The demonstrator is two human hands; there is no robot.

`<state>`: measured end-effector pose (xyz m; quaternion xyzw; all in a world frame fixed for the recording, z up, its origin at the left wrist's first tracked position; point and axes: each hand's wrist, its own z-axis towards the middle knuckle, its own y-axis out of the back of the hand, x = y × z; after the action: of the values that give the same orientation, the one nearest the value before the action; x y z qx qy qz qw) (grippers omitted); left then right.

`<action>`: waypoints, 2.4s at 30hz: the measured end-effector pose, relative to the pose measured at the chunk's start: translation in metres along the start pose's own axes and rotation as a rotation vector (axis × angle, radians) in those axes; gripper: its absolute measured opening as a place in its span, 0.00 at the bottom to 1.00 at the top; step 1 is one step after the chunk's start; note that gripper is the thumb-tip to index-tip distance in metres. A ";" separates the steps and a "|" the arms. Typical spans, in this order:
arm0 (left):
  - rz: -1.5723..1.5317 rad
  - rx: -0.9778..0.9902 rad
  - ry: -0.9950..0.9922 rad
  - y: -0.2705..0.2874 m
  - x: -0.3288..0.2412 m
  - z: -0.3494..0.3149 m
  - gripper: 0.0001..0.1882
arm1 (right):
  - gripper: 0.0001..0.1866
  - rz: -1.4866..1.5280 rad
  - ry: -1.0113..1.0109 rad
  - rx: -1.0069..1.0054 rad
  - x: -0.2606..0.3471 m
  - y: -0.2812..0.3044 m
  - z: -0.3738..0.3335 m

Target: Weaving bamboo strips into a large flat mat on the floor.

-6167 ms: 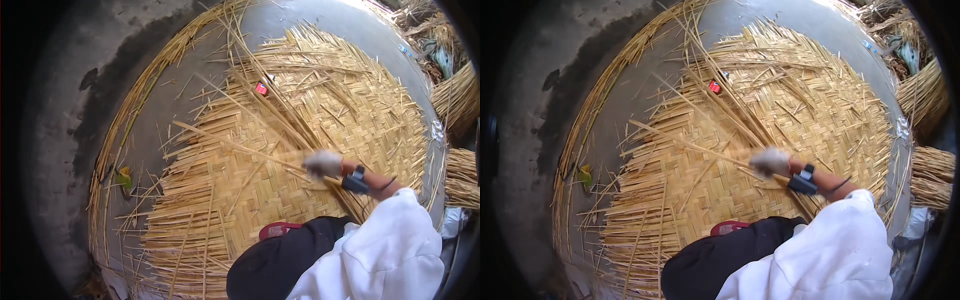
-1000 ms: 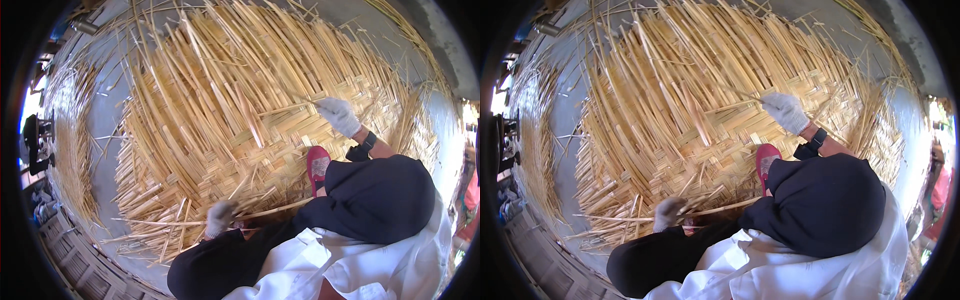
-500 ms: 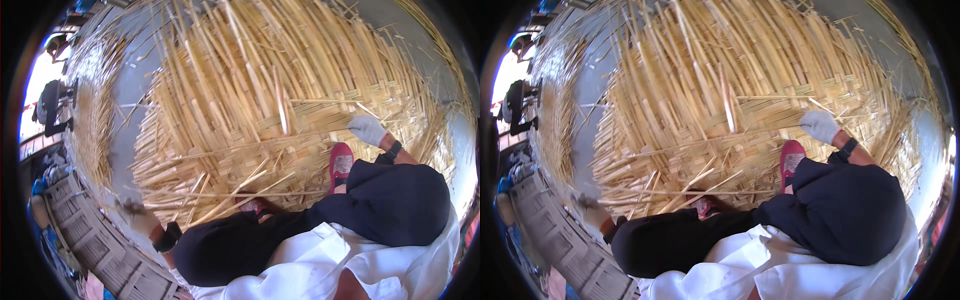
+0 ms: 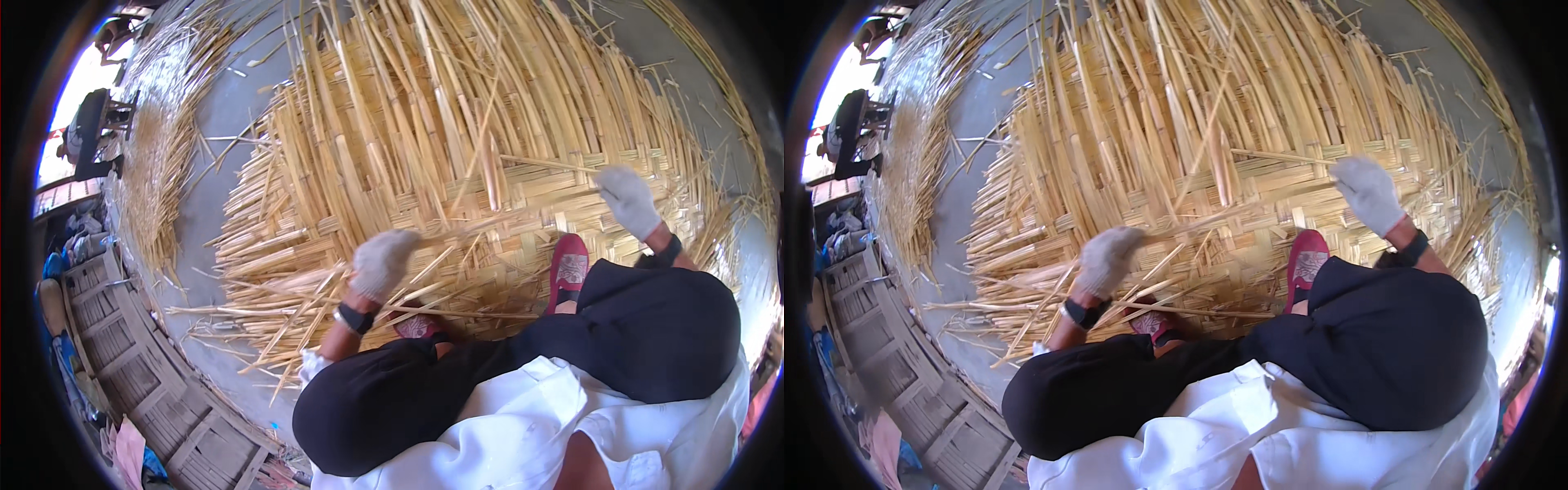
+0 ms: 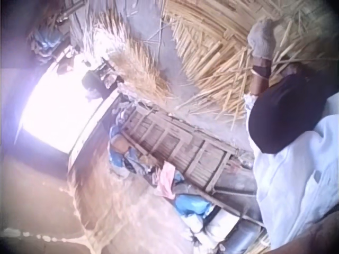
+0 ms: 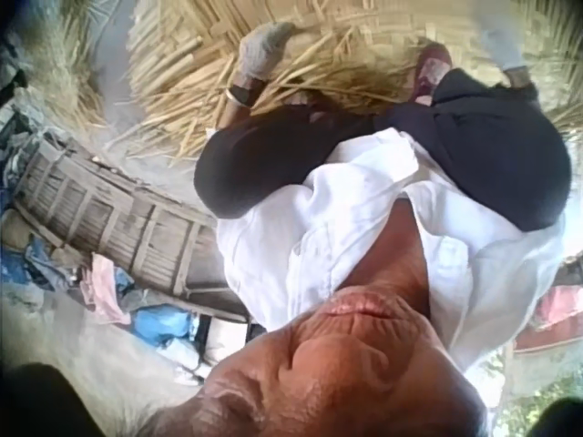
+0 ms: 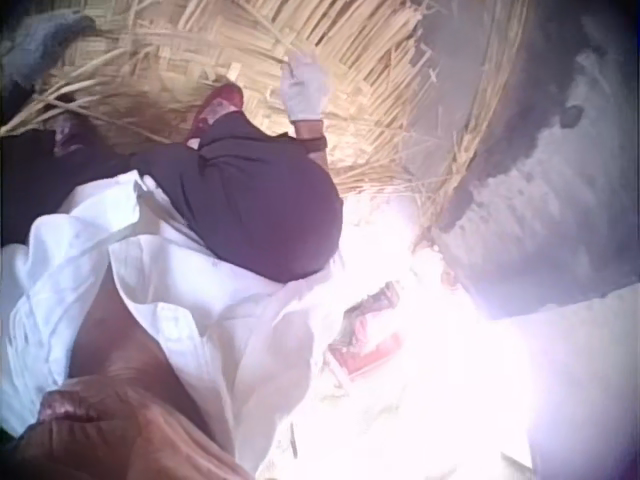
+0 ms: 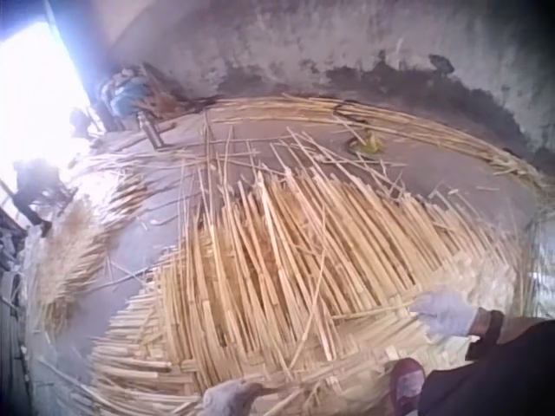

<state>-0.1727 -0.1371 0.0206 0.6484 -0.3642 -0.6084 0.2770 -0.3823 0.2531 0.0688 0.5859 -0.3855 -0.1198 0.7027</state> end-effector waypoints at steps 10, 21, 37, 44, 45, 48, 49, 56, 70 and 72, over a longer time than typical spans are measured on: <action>-0.799 -1.120 0.639 0.152 0.032 -0.043 0.10 | 0.10 -0.202 -0.051 0.167 -0.008 -0.078 0.058; -1.341 -1.039 0.385 0.105 0.000 -0.012 0.14 | 0.28 0.120 0.029 0.717 0.134 -0.153 0.113; -1.536 -0.933 0.352 0.101 -0.019 -0.009 0.12 | 0.11 0.128 0.373 0.582 0.104 -0.103 0.071; -1.392 -0.751 0.383 0.135 -0.059 0.036 0.08 | 0.19 0.945 0.141 0.343 0.134 -0.037 0.104; -1.448 -0.698 0.345 0.133 -0.063 0.049 0.09 | 0.19 1.331 -0.021 0.322 0.146 -0.030 0.109; -1.535 -0.627 0.250 0.119 -0.078 0.076 0.09 | 0.17 1.257 -0.006 0.382 0.171 -0.018 0.121; -1.587 -0.595 0.195 0.114 -0.082 0.082 0.09 | 0.17 1.260 0.019 0.371 0.170 -0.014 0.123; -1.423 -0.656 0.434 0.080 -0.085 0.086 0.12 | 0.12 1.229 -0.341 0.510 0.134 -0.015 0.115; -1.728 -0.634 0.612 0.030 -0.056 0.081 0.06 | 0.11 0.513 -0.025 -0.073 0.130 -0.039 0.108; -1.808 -0.597 0.585 0.022 -0.055 0.083 0.05 | 0.12 0.323 -0.055 -0.064 0.126 -0.043 0.112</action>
<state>-0.2578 -0.0983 0.0623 0.7103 0.5173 -0.4735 -0.0599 -0.3616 0.0814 0.0822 0.4901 -0.4900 -0.0334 0.7201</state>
